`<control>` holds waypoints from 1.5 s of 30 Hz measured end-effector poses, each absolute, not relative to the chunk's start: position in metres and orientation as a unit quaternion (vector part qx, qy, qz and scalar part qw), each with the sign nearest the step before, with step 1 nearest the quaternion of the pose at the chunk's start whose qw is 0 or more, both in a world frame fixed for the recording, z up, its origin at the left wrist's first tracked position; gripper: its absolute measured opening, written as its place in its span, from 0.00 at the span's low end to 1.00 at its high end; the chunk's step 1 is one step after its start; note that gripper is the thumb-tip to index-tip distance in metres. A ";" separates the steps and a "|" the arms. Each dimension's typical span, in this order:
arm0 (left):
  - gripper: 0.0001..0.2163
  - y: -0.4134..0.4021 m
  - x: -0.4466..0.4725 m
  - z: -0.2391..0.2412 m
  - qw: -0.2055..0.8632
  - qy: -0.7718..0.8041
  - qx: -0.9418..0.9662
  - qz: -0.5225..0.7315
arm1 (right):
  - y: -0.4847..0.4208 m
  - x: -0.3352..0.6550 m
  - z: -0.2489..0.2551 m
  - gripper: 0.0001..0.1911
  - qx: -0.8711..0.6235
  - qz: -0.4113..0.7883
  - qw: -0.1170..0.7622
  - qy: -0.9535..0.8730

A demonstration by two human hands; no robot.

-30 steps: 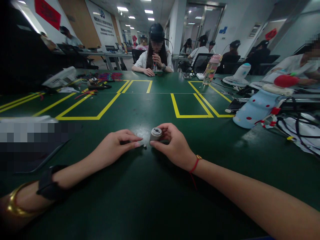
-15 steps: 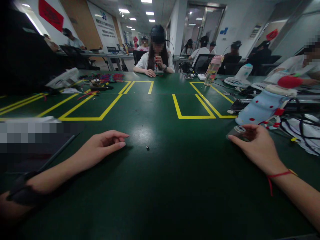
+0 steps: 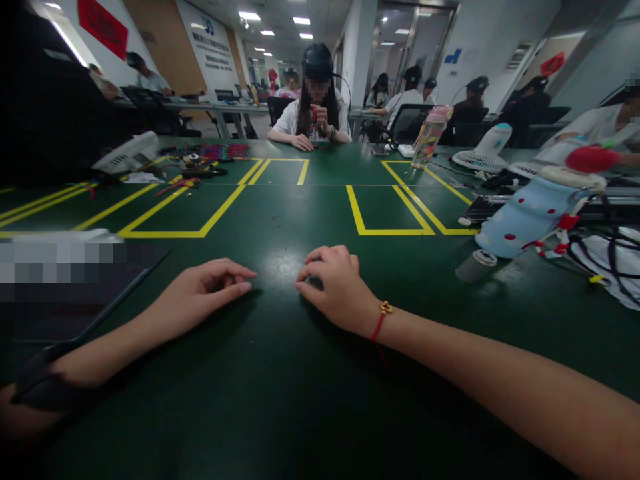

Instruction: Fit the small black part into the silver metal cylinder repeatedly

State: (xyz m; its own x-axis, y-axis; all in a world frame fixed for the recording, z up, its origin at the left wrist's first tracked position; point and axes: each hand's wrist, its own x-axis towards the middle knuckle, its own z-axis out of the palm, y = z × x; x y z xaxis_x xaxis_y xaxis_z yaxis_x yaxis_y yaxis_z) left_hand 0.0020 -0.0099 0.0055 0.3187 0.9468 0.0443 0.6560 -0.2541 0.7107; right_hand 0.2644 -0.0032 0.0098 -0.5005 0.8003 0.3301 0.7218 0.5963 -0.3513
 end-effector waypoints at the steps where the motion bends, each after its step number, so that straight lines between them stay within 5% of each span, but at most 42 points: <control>1: 0.16 -0.010 0.002 0.005 0.301 0.531 0.754 0.242 | -0.003 0.276 0.017 0.12 -0.447 0.075 0.247 -0.856; 5: 0.16 -0.010 0.003 0.005 0.309 0.537 0.748 0.240 | -0.004 0.358 0.049 0.14 -0.548 -0.023 0.287 -0.785; 8: 0.17 -0.009 0.005 0.005 0.320 0.542 0.738 0.243 | -0.007 0.432 0.062 0.17 -0.701 -0.127 0.218 -0.667; 14: 0.17 -0.008 0.003 0.001 0.324 0.543 0.735 0.247 | -0.011 0.506 0.052 0.18 -0.831 -0.039 0.118 -0.542; 27: 0.17 -0.012 0.003 0.006 0.345 0.553 0.720 0.239 | -0.022 0.485 0.046 0.15 -0.838 0.021 0.248 -0.485; 32: 0.17 -0.011 0.001 0.006 0.347 0.554 0.717 0.242 | -0.022 0.480 0.038 0.12 -0.773 0.190 0.431 -0.425; 38: 0.16 -0.011 0.002 0.006 0.353 0.552 0.713 0.250 | -0.030 0.488 0.020 0.27 -0.793 0.046 0.318 -0.518; 41: 0.16 -0.012 0.006 0.008 0.350 0.552 0.713 0.254 | -0.033 0.470 0.013 0.25 -0.757 -0.010 0.348 -0.553; 45: 0.17 -0.012 0.008 0.008 0.335 0.555 0.721 0.247 | -0.031 0.400 0.009 0.24 -0.600 0.127 0.419 -0.670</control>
State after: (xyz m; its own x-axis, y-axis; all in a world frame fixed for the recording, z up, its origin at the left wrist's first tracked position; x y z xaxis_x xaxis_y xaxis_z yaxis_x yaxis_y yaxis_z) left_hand 0.0079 -0.0118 0.0084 0.2626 0.9648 -0.0147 0.6334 -0.1609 0.7569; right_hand 0.4003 -0.0315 0.0091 0.0702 0.9098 0.4090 0.6971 0.2486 -0.6725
